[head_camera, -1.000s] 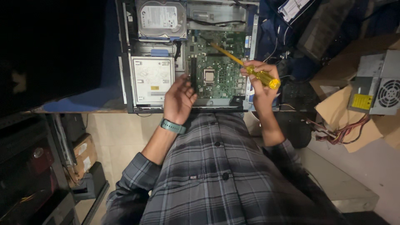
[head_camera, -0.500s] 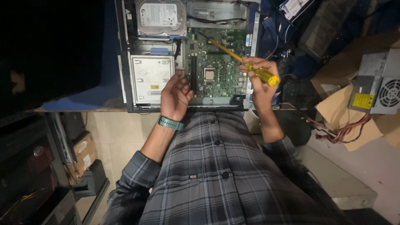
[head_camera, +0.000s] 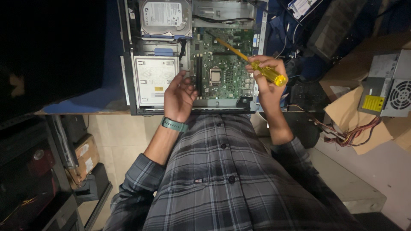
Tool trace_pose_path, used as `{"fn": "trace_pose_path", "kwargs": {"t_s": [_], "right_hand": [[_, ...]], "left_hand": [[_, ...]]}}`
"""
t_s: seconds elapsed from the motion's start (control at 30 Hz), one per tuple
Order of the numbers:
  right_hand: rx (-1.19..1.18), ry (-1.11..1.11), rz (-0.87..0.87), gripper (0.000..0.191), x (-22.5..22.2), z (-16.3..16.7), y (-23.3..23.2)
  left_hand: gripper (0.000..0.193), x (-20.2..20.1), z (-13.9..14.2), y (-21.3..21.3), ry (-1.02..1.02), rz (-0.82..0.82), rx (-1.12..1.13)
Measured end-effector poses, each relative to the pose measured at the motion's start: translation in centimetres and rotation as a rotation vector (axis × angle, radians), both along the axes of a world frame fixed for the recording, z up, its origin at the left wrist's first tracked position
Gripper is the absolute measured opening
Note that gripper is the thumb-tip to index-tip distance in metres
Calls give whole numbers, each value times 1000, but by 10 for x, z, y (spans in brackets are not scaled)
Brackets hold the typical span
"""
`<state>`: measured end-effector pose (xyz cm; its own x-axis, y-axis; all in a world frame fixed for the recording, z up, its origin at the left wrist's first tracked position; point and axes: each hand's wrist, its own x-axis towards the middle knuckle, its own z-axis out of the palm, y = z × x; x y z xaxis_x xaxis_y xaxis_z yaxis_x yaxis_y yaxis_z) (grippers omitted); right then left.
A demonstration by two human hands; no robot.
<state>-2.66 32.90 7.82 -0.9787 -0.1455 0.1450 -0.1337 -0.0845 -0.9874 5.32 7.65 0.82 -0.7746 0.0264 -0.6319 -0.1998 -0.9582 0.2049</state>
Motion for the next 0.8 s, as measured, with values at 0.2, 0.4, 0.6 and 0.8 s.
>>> {"fn": "trace_pose_path", "kwargs": {"t_s": [0.2, 0.4, 0.6, 0.8], "right_hand": [[34, 8, 4, 18, 0, -1, 1], [25, 20, 19, 17, -1, -3, 1], [54, 28, 24, 17, -1, -5, 3], [73, 41, 57, 17, -8, 1, 2]], "left_hand": [[25, -2, -2, 0, -24, 4, -1], [26, -1, -2, 0, 0, 13, 2], [26, 0, -2, -2, -6, 19, -9], [24, 0, -8, -1, 10, 19, 13]]}}
